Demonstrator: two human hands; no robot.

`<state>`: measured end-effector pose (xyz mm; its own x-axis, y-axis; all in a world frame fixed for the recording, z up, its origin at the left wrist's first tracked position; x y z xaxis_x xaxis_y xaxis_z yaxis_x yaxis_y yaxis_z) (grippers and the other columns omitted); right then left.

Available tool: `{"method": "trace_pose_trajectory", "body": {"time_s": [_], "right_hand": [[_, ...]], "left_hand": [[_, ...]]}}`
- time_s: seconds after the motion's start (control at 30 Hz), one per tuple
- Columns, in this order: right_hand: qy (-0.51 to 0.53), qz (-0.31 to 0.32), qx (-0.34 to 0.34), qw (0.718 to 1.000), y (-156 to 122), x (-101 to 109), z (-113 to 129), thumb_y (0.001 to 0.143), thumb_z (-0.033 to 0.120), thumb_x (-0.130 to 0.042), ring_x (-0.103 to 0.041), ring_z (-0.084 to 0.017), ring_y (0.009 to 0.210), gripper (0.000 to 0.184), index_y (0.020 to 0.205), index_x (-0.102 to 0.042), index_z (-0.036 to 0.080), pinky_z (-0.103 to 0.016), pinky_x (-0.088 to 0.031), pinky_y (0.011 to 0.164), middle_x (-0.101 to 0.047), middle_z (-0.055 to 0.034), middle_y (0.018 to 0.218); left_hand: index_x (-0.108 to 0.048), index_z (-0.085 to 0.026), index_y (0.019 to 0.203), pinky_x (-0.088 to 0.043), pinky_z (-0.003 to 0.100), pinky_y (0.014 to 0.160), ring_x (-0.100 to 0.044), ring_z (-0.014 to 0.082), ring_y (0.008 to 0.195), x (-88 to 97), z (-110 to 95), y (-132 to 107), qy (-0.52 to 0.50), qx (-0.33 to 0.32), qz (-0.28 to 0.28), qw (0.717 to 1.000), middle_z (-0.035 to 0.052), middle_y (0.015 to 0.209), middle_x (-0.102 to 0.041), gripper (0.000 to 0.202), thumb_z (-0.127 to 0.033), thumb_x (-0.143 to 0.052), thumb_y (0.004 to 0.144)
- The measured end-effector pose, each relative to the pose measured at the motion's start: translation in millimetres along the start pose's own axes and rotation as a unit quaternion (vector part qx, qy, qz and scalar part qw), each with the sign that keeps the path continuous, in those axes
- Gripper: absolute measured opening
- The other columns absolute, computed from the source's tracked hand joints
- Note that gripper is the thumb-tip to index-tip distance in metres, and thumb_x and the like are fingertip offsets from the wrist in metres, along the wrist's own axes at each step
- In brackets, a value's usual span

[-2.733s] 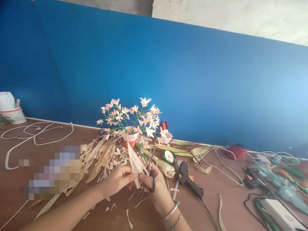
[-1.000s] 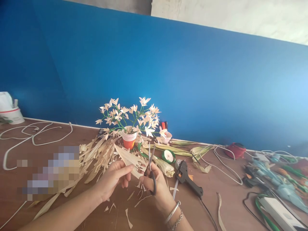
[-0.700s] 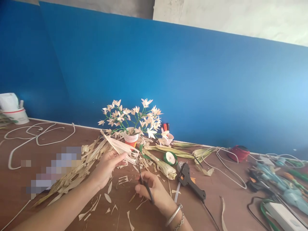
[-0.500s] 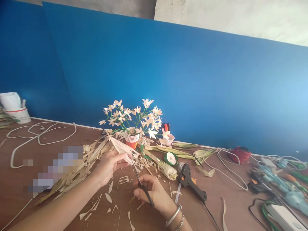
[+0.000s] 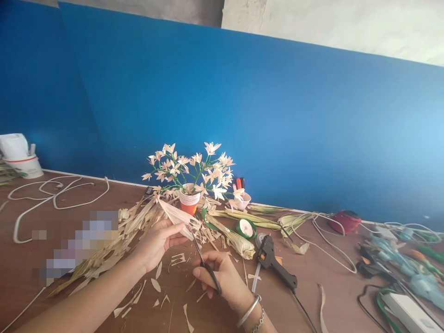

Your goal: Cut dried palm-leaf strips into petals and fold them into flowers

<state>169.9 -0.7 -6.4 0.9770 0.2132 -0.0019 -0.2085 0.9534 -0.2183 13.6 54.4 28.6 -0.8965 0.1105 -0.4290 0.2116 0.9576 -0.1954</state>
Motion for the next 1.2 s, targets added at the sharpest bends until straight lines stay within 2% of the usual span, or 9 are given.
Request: {"method": "trace_pose_trajectory", "body": {"time_s": [0.2, 0.43, 0.7, 0.87, 1.0, 1.07, 1.2], "right_hand": [[-0.012, -0.013, 0.001, 1.0, -3, 0, 2, 0.054, 0.054, -0.075, -0.046, -0.01, 0.043, 0.042, 0.075, -0.067, 0.019, -0.02, -0.037, 0.038, -0.054, 0.0035, 0.053], [-0.021, -0.025, 0.044, 0.999, -3, 0, 7, 0.057, 0.051, -0.075, -0.049, -0.012, 0.046, 0.036, 0.072, -0.067, 0.019, -0.023, -0.04, 0.043, -0.052, 0.0034, 0.047], [-0.042, -0.034, 0.042, 0.998, -6, 0, 13, 0.061, 0.051, -0.072, -0.049, -0.013, 0.047, 0.034, 0.071, -0.067, 0.018, -0.023, -0.039, 0.045, -0.051, 0.0033, 0.047], [-0.065, -0.032, 0.04, 0.997, -4, 0, 14, 0.062, 0.055, -0.07, -0.048, -0.012, 0.047, 0.039, 0.071, -0.065, 0.017, -0.021, -0.038, 0.044, -0.05, 0.0038, 0.048], [-0.092, -0.03, 0.036, 0.995, -2, 1, 11, 0.059, 0.061, -0.069, -0.048, -0.011, 0.048, 0.045, 0.071, -0.063, 0.017, -0.021, -0.038, 0.044, -0.049, 0.0041, 0.048], [-0.109, -0.032, 0.036, 0.993, -3, 1, 11, 0.061, 0.061, -0.067, -0.049, -0.012, 0.05, 0.046, 0.072, -0.062, 0.017, -0.022, -0.039, 0.046, -0.05, 0.0036, 0.05], [-0.138, -0.032, 0.054, 0.988, -6, 0, 16, 0.066, 0.059, -0.064, -0.051, -0.013, 0.052, 0.042, 0.073, -0.062, 0.017, -0.022, -0.041, 0.048, -0.051, 0.0028, 0.053]], "left_hand": [[-0.069, -0.013, 0.086, -0.056, 0.025, 0.066, -0.067, 0.0168, 0.075, -1.5, 0, -1, -0.01, 0.002, -0.004, 1.0, 0.0075, 0.084, -0.072, 0.016, -0.019, -0.069, 0.07], [-0.07, -0.013, 0.085, -0.056, 0.024, 0.065, -0.066, 0.0159, 0.074, -1.6, 1, -1, -0.018, 0.001, 0.002, 1.0, 0.0066, 0.083, -0.072, 0.014, -0.016, -0.067, 0.072], [-0.069, -0.012, 0.088, -0.056, 0.023, 0.066, -0.066, 0.0152, 0.074, -0.8, 1, 1, -0.01, 0.001, 0.016, 1.0, 0.0077, 0.085, -0.072, 0.016, -0.018, -0.066, 0.073], [-0.068, -0.012, 0.084, -0.053, 0.021, 0.057, -0.064, 0.0127, 0.062, 2.7, 2, 3, 0.005, 0.006, 0.015, 1.0, 0.0066, 0.076, -0.07, 0.018, -0.023, -0.07, 0.07], [-0.067, -0.01, 0.075, -0.039, 0.014, 0.041, -0.055, 0.0065, 0.049, 9.3, 2, 6, 0.03, -0.016, -0.024, 0.999, 0.0004, 0.061, -0.062, 0.02, -0.026, -0.074, 0.066], [-0.067, -0.01, 0.072, -0.035, 0.013, 0.04, -0.052, 0.005, 0.047, 10.7, 2, 8, 0.037, -0.023, -0.031, 0.999, -0.0013, 0.057, -0.059, 0.02, -0.027, -0.075, 0.064], [-0.067, -0.01, 0.073, -0.037, 0.015, 0.042, -0.053, 0.0061, 0.049, 11.7, 2, 9, 0.053, -0.032, -0.037, 0.997, -0.0007, 0.059, -0.06, 0.022, -0.029, -0.074, 0.064]]}}
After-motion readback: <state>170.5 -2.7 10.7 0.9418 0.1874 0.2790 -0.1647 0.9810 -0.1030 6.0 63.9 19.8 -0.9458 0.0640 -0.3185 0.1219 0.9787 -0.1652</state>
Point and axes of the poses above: each hand's wrist, its own y-axis towards the middle knuckle, its own x-axis out of the back of the hand, z = x × y, the point moved 5 cm from there along y, towards the middle knuckle
